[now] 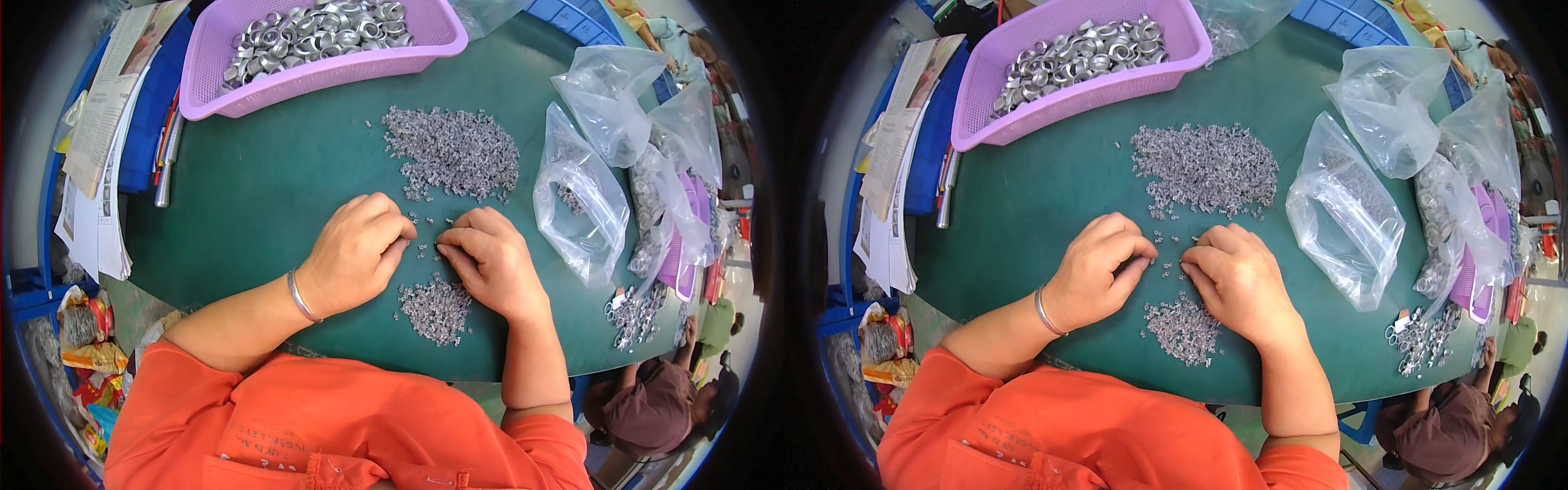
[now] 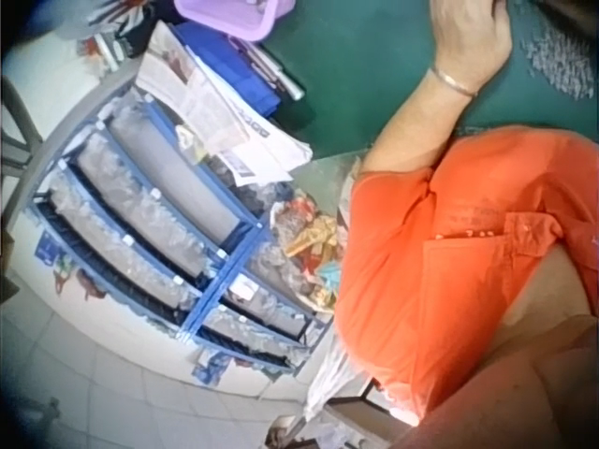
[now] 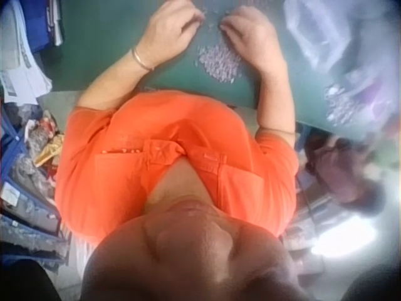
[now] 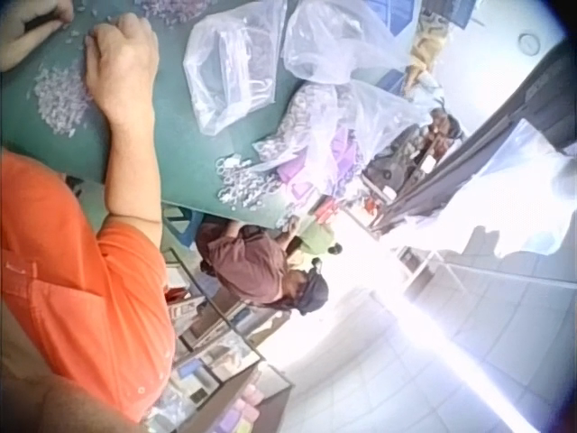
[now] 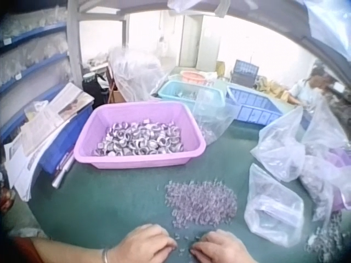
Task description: The person assembles small metal parts by picking them up from a pile and joining pairs together by hand before placing them into a separate pile.
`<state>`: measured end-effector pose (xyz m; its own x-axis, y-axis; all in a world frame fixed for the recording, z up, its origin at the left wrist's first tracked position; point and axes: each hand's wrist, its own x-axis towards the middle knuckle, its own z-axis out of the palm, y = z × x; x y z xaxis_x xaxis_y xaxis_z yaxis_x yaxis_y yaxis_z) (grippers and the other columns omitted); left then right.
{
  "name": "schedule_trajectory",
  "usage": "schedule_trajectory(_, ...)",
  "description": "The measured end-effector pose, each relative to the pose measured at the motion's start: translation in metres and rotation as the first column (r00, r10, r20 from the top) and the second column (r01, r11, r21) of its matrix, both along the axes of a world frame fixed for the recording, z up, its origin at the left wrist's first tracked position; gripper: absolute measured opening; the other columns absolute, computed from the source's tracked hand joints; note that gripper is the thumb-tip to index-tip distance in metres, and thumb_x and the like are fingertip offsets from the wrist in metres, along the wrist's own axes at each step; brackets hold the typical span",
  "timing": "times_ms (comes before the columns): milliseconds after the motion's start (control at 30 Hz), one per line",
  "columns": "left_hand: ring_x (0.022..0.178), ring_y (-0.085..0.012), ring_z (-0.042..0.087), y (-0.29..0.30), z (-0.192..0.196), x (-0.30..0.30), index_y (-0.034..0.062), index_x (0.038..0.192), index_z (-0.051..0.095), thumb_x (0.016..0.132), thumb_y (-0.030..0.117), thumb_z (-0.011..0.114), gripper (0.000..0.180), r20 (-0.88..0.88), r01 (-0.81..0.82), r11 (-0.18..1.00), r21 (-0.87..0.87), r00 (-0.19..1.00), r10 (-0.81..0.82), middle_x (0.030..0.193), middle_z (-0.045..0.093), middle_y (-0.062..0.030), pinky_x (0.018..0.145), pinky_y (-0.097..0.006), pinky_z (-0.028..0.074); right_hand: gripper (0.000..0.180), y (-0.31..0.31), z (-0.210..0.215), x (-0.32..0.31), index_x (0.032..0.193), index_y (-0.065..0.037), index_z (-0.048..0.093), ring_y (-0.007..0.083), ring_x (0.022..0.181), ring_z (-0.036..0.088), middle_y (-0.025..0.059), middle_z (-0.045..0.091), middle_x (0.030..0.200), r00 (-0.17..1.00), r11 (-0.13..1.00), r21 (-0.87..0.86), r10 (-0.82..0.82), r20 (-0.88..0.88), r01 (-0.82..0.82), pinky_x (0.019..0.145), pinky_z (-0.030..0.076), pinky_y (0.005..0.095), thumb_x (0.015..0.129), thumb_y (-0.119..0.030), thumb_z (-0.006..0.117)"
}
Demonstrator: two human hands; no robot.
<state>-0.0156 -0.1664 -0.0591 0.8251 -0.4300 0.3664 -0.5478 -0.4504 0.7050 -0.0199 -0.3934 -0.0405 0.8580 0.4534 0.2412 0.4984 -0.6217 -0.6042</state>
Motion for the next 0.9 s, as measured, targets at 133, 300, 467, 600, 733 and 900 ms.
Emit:
schedule_trajectory(133,0.085,-0.03,0.061,0.0,-0.001,0.0,0.0044,0.092,0.068,0.08,-0.006,0.072,0.016,-0.004,0.001,1.0,-0.013,1.0,-0.001,0.09,0.061,-0.0099,0.076,-0.039,0.051,0.008,0.001,-0.001,0.0,0.089,-0.005,0.073,0.0289,0.081,0.06,0.0061,0.064,0.088,1.0,1.0,-0.007,-0.021,-0.001,0.021,0.077,0.05,0.0401,0.082,-0.006,0.075)
schedule_trajectory(300,0.085,-0.0298,0.061,0.001,-0.001,0.001,0.0044,0.092,0.069,0.08,-0.006,0.072,0.016,0.0,0.006,1.0,-0.005,1.0,-0.006,0.09,0.062,-0.0098,0.076,-0.039,0.051,0.01,0.0,0.003,0.001,0.091,-0.003,0.072,0.0307,0.084,0.063,0.0084,0.065,0.091,0.99,0.993,-0.009,-0.12,0.078,0.122,0.075,0.053,0.0406,0.081,-0.004,0.074)
schedule_trajectory(467,0.086,-0.03,0.062,0.002,0.0,0.001,0.0042,0.092,0.069,0.08,-0.006,0.072,0.016,0.0,0.009,1.0,-0.002,1.0,-0.009,0.091,0.062,-0.01,0.076,-0.039,0.051,0.012,-0.007,0.005,0.004,0.092,-0.003,0.072,0.0305,0.084,0.064,0.0093,0.065,0.089,0.987,0.986,0.057,-0.158,0.021,0.156,0.073,0.054,0.0401,0.08,0.0,0.074)
schedule_trajectory(600,0.086,-0.03,0.062,0.003,0.0,0.001,0.0041,0.092,0.069,0.08,-0.006,0.071,0.016,0.008,-0.009,1.0,-0.006,1.0,0.009,0.091,0.062,-0.0099,0.077,-0.039,0.051,0.009,-0.004,0.004,0.003,0.089,-0.004,0.073,0.0305,0.083,0.065,0.009,0.065,0.087,0.998,0.997,0.046,-0.055,-0.005,0.055,0.073,0.054,0.0397,0.08,-0.001,0.074)
schedule_trajectory(733,0.086,-0.0295,0.061,0.005,-0.002,0.0,0.0047,0.092,0.069,0.08,-0.005,0.071,0.015,0.029,-0.063,0.996,0.07,0.998,0.061,0.091,0.06,-0.0094,0.078,-0.04,0.05,0.01,-0.008,0.003,0.006,0.09,-0.004,0.073,0.0306,0.084,0.065,0.0091,0.066,0.087,0.994,0.993,0.058,-0.106,-0.001,0.106,0.073,0.054,0.0394,0.08,-0.001,0.074)
schedule_trajectory(900,0.087,-0.0294,0.061,0.005,0.004,-0.003,0.0055,0.09,0.07,0.08,-0.004,0.071,0.014,-0.033,0.037,0.991,0.13,0.999,-0.033,0.091,0.06,-0.009,0.079,-0.04,0.05,0.01,0.001,-0.007,0.009,0.09,-0.004,0.074,0.0304,0.083,0.063,0.0091,0.065,0.088,0.984,0.986,0.041,-0.165,0.071,0.162,0.075,0.053,0.04,0.081,-0.002,0.076)
